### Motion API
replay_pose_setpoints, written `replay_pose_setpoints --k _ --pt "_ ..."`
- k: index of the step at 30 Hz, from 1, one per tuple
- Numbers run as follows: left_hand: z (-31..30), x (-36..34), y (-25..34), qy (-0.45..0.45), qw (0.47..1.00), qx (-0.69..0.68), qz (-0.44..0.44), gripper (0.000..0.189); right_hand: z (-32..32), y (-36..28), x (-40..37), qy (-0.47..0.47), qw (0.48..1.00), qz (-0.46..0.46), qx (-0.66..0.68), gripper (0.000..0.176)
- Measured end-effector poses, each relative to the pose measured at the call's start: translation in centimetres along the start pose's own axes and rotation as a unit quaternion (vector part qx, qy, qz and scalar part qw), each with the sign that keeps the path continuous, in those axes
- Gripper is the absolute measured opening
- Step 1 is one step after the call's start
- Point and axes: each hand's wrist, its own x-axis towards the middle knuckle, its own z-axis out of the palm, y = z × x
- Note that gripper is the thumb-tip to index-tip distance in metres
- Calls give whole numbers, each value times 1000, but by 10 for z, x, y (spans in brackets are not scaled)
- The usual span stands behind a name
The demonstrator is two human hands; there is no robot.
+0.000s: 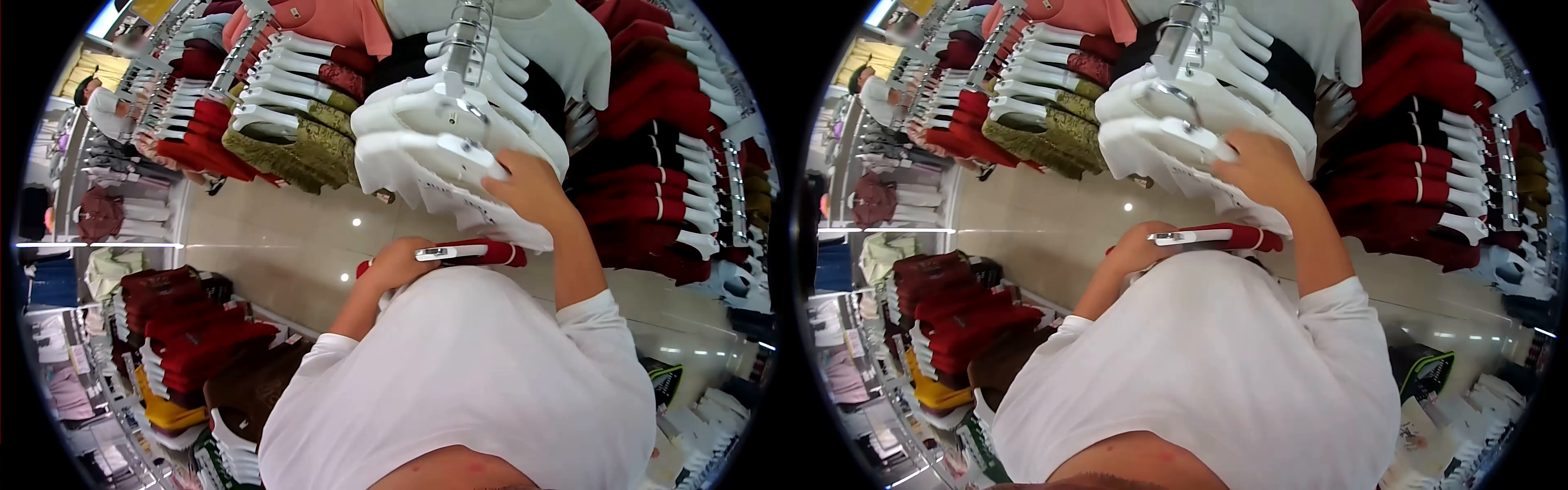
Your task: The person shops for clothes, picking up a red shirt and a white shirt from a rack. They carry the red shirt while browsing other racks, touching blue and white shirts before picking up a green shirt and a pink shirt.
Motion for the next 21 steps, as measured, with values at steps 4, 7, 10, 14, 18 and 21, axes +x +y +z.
replay_pose_setpoints --k 4,7,10,14,18,21 --pt "-35 2 -25 -1 999 -12 47 32 14 35 -45 -8 993 117 28 34" --pt "-65 3 -25 -21 999 5 28 31 34 71 -94 33 978 201 48 34" --pt "-97 4 -1 -33 996 6 85 31 43 80 -147 91 953 281 68 36" --pt "-130 30 26 -37 976 54 206 32 53 83 -219 168 909 362 120 38" --pt "-150 52 69 -46 954 67 290 38 65 77 -288 207 874 437 50 38" --pt "-156 69 98 -40 941 99 322 43 79 60 -318 237 847 474 43 38"
